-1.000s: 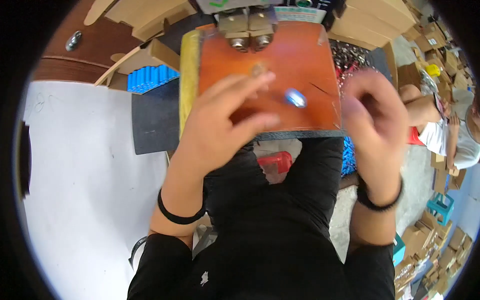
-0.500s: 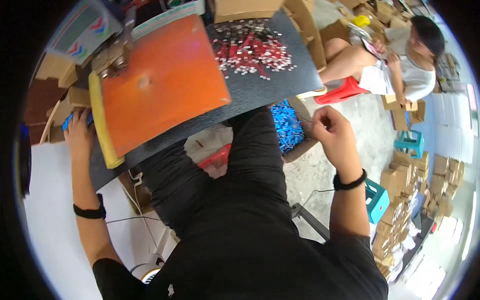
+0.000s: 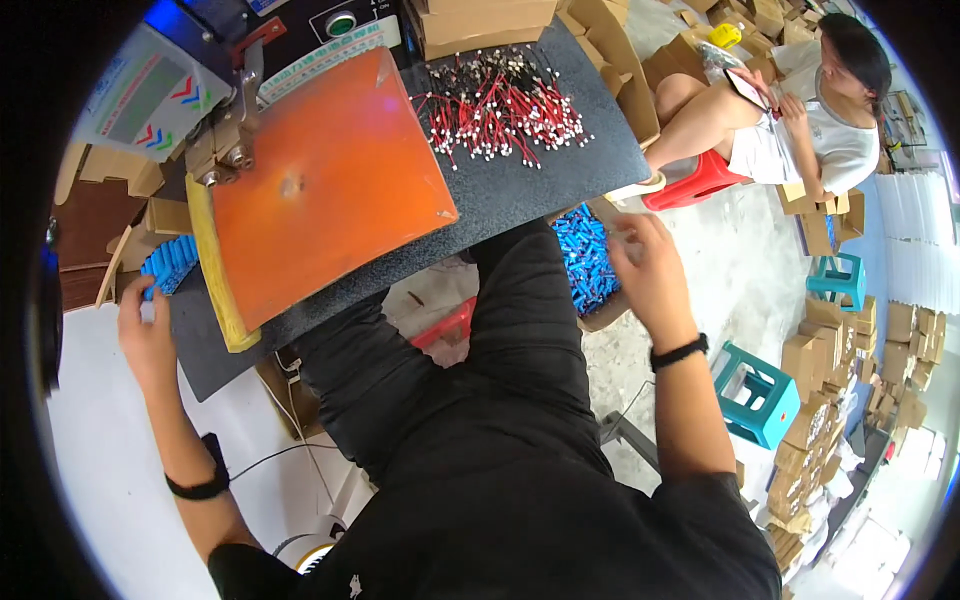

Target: The person picks up a battery and a wire, positions them under the welding machine, and welds the wire to the battery terminal. This process is repeated for several batteries, occasionally moving a box of batteries to reach more items.

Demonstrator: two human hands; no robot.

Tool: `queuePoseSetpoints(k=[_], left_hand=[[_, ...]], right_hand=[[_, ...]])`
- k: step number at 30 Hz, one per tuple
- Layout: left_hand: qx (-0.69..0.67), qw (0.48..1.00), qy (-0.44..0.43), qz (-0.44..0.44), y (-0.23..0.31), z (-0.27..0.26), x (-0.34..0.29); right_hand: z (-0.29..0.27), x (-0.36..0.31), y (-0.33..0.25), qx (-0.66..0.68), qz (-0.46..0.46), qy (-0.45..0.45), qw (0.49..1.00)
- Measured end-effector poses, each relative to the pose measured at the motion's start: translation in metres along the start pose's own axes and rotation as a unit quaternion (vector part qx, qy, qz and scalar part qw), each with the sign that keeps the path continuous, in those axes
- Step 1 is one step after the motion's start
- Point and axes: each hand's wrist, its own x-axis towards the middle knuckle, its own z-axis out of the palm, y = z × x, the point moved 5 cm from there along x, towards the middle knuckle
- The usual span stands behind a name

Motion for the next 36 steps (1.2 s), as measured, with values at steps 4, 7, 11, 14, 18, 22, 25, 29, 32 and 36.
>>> queuePoseSetpoints(k=[4, 7, 11, 14, 18, 22, 25, 29, 32, 36], left_hand=[[-0.326, 0.944, 0.008, -0.056, 0.048, -0.027, -0.032], [-0.310, 0.950, -0.024, -0.015, 0.118, -0.027, -0.018], [-0.145, 0.979, -0.052, 0.135, 0.159, -0.043, -0.006], [-0.174, 0.975, -0.087, 0.105, 0.160, -0.033, 0.001], [-0.400, 0.915, -0.037, -0.035, 0.166, -0.023, -0.002], [-0.562, 0.821, -0.018, -0.101, 0.172, 0.008, -0.001], [-0.504, 0.858, -0.040, -0.092, 0.177, 0.013, 0.003], [-0.581, 0.806, -0.055, -0.100, 0.183, 0.013, 0.010], [-0.577, 0.808, -0.061, -0.107, 0.184, 0.014, 0.014], [-0.560, 0.822, -0.049, -0.090, 0.184, 0.013, 0.019]], right_hand=[[0.033, 0.040, -0.044, 0.015, -0.071, 0.021, 0.997], [0.054, 0.067, -0.039, -0.084, -0.108, 0.090, 0.987], [0.061, 0.083, -0.041, -0.106, -0.113, 0.087, 0.984], [0.043, 0.078, -0.046, -0.095, -0.081, 0.106, 0.987], [0.000, 0.072, -0.051, -0.076, -0.082, 0.173, 0.979], [-0.038, 0.083, -0.064, -0.087, -0.032, 0.174, 0.980], [-0.070, 0.087, -0.073, -0.053, -0.071, 0.179, 0.980], [-0.095, 0.074, -0.122, -0.019, -0.110, 0.206, 0.972], [-0.076, 0.073, -0.153, -0.011, -0.168, 0.187, 0.968], [-0.050, 0.079, -0.168, 0.054, -0.175, 0.132, 0.974]])
